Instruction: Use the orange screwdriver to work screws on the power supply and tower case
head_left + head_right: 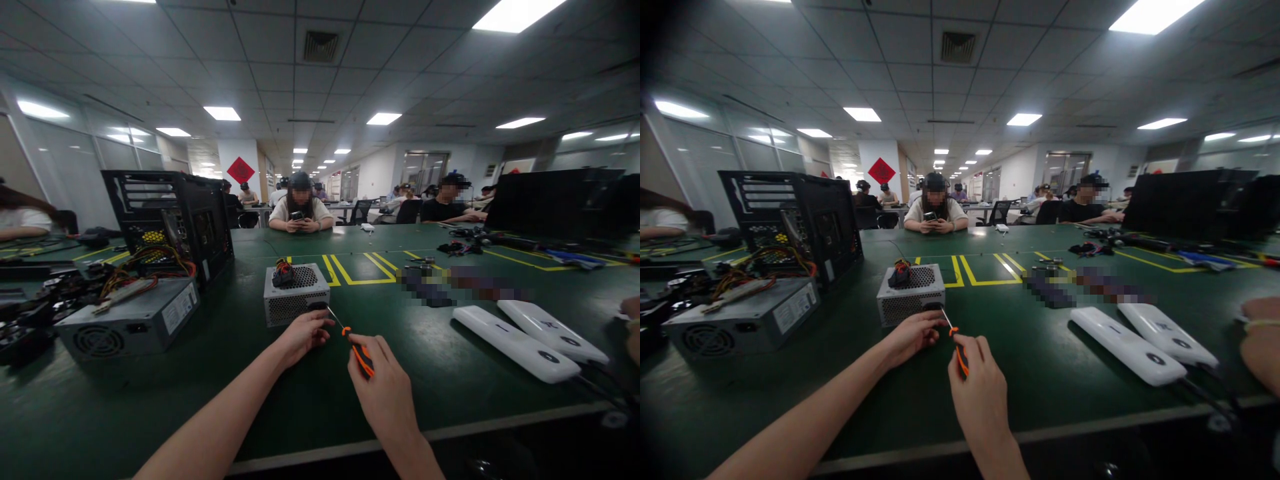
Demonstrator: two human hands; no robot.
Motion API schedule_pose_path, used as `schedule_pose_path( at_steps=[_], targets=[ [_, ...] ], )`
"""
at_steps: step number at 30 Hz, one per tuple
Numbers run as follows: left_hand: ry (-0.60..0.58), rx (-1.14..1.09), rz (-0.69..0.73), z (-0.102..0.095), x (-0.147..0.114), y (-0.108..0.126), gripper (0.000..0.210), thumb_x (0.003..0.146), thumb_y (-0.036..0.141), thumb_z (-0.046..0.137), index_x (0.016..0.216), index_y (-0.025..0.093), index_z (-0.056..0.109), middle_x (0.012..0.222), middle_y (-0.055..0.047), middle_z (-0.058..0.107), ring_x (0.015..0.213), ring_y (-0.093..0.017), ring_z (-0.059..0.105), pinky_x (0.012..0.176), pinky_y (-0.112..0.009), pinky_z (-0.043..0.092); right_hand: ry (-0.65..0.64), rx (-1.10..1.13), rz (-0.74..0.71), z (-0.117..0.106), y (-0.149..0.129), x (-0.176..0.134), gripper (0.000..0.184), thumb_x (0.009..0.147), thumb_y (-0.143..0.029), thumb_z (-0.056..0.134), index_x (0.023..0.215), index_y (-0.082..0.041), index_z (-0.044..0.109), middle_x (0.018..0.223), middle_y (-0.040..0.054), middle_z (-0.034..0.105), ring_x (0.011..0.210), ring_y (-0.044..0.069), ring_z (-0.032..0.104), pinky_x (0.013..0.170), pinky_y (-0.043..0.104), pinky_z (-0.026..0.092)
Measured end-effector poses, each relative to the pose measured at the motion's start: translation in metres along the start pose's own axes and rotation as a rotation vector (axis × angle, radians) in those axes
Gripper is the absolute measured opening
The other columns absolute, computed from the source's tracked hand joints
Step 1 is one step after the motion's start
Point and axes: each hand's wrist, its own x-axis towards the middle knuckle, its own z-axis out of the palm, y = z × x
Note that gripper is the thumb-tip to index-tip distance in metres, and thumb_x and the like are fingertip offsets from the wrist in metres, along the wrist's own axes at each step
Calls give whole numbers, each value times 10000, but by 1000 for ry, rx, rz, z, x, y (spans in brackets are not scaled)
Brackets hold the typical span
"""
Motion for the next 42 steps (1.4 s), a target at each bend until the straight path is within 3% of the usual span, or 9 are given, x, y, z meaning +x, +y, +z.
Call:
schedule_pose_path(
  at_steps=[4, 9, 21, 30, 33, 36, 39, 42],
  targets=[
    [19, -41, -36, -3, 2, -2, 277, 681, 122, 530, 956, 101, 513, 933, -107, 573, 537, -48, 515, 485, -170, 390, -67, 47, -41, 1, -8, 0, 191, 758, -165, 410, 922, -212, 496, 831, 23, 507, 708, 138, 540, 647, 255, 428],
    [113, -84, -33, -3, 2, 0, 294, 666, 90, 529, 958, 103, 496, 925, -93, 577, 536, -49, 521, 487, -168, 402, -133, 45, -48, 5, -19, 4, 193, 749, -139, 418, 906, -215, 500, 826, 20, 502, 694, 136, 537, 628, 248, 432],
    [124, -94, -15, -3, 4, -3, 256, 670, 95, 536, 925, 107, 512, 883, -78, 586, 538, -45, 519, 468, -152, 402, -88, 9, -98, 13, -21, 7, 160, 807, -200, 377, 912, -198, 498, 811, 27, 488, 628, 119, 528, 553, 228, 423],
    [135, -140, -2, 3, -1, 2, 233, 681, 19, 448, 893, 85, 520, 814, -78, 590, 501, -46, 506, 449, -153, 397, 23, -100, -362, 10, -35, 10, 176, 799, -118, 350, 802, -172, 518, 785, 56, 533, 736, 172, 497, 665, 313, 406],
    [98, -142, 8, 2, -1, 1, 231, 669, 11, 448, 873, 93, 520, 794, -72, 587, 552, -66, 535, 481, -163, 414, 31, -77, -280, 9, -34, 12, 151, 825, -218, 375, 887, -168, 503, 821, 62, 554, 748, 172, 520, 653, 295, 408],
    [66, -153, 12, 0, -1, 1, 213, 670, 16, 453, 856, 93, 522, 787, -76, 586, 593, -77, 548, 522, -171, 431, -32, -98, -177, 6, -33, 14, 188, 836, -279, 373, 931, -158, 483, 732, 44, 562, 660, 159, 541, 569, 260, 404],
    [94, -154, -2, 0, 0, 0, 223, 677, 10, 440, 869, 96, 514, 799, -79, 589, 594, -78, 551, 528, -178, 433, -97, -143, -234, 2, -35, 16, 138, 810, -165, 367, 857, -167, 497, 732, 49, 555, 677, 170, 525, 596, 283, 411],
    [104, -149, 6, 1, 0, 0, 215, 677, 10, 448, 860, 100, 518, 768, -64, 588, 582, -73, 548, 538, -180, 432, -109, -133, -340, -1, -37, 17, 238, 730, -70, 398, 929, -165, 486, 897, 80, 543, 814, 201, 499, 708, 338, 419]
  ],
)
